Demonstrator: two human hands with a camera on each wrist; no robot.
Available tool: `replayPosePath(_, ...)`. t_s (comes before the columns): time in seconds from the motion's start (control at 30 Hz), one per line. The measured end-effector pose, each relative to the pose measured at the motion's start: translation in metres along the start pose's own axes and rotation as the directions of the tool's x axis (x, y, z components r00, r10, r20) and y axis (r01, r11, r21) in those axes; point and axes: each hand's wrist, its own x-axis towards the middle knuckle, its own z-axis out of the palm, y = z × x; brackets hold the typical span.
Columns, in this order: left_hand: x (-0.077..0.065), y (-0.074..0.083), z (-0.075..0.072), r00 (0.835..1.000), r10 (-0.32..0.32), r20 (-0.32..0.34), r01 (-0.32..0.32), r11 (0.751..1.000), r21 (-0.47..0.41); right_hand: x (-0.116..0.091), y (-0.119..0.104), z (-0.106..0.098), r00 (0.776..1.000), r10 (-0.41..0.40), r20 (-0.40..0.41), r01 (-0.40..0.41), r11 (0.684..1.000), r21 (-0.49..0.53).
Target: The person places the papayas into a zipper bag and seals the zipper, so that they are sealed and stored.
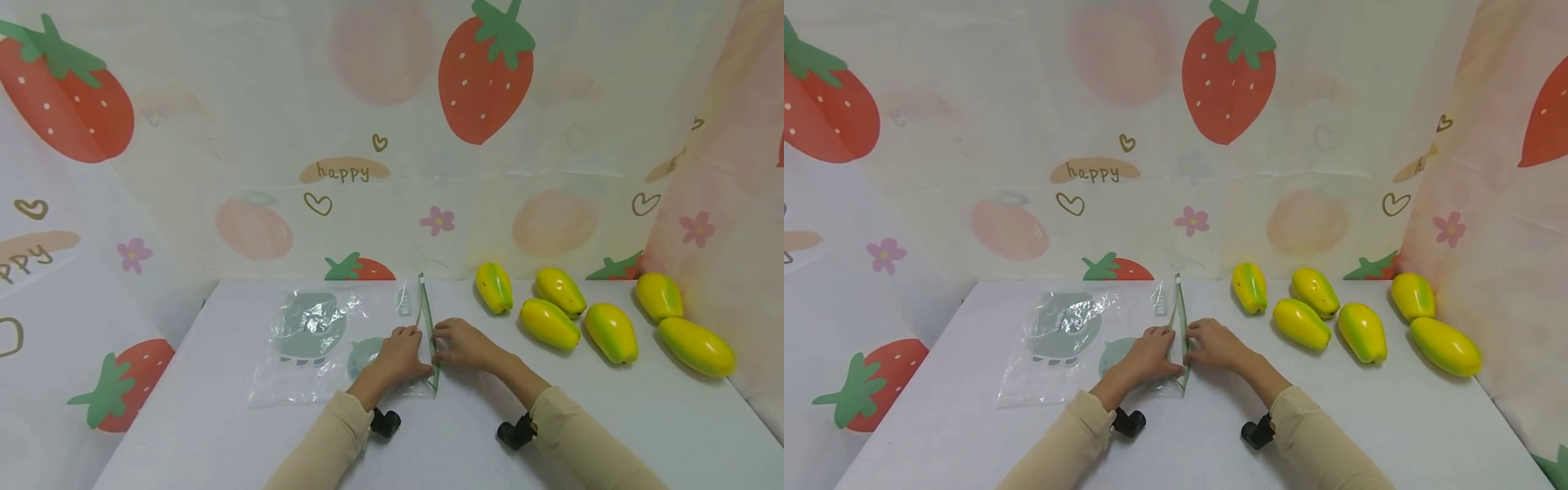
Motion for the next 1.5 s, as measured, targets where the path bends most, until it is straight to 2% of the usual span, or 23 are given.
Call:
replayPosePath(0.17,0.0,0.003,0.0,1.0,-0.002,0.002,0.002,1.0,-0.03,-0.002,0.006,-0.016,0.995,0.083,-0.062,-0.079,0.995,0.065)
replayPosePath(0.27,0.0,0.004,0.0,1.0,-0.008,0.006,0.009,0.999,-0.031,-0.003,0.011,-0.03,0.988,0.104,-0.114,-0.094,0.992,0.087)
replayPosePath(0.4,-0.001,0.003,-0.001,1.0,-0.01,-0.008,0.01,1.0,-0.023,-0.003,0.019,-0.047,0.97,0.093,-0.225,-0.083,0.995,0.053)
replayPosePath(0.47,-0.001,0.002,-0.001,1.0,-0.006,-0.015,0.006,1.0,-0.022,-0.003,0.022,-0.055,0.958,0.114,-0.263,-0.106,0.993,0.044)
replayPosePath(0.73,-0.003,0.001,0.0,1.0,-0.001,-0.016,0.0,0.999,-0.041,-0.003,0.031,-0.079,0.926,0.212,-0.311,-0.208,0.977,0.046)
replayPosePath(1.0,-0.006,-0.001,-0.004,1.0,-0.007,-0.018,0.007,1.0,-0.027,0.001,0.036,-0.093,0.907,0.3,-0.297,-0.297,0.953,0.056)
replayPosePath(1.17,-0.006,-0.001,-0.006,1.0,-0.005,-0.02,0.004,1.0,-0.027,0.005,0.041,-0.103,0.895,0.38,-0.233,-0.363,0.925,0.113)
replayPosePath(1.27,-0.004,-0.001,-0.005,1.0,-0.004,-0.009,0.004,1.0,-0.022,0.007,0.047,-0.104,0.88,0.435,-0.189,-0.415,0.899,0.137)
replayPosePath(1.5,-0.004,0.005,-0.002,1.0,-0.008,0.005,0.007,1.0,0.023,0.01,0.056,-0.1,0.849,0.505,-0.157,-0.48,0.861,0.168)
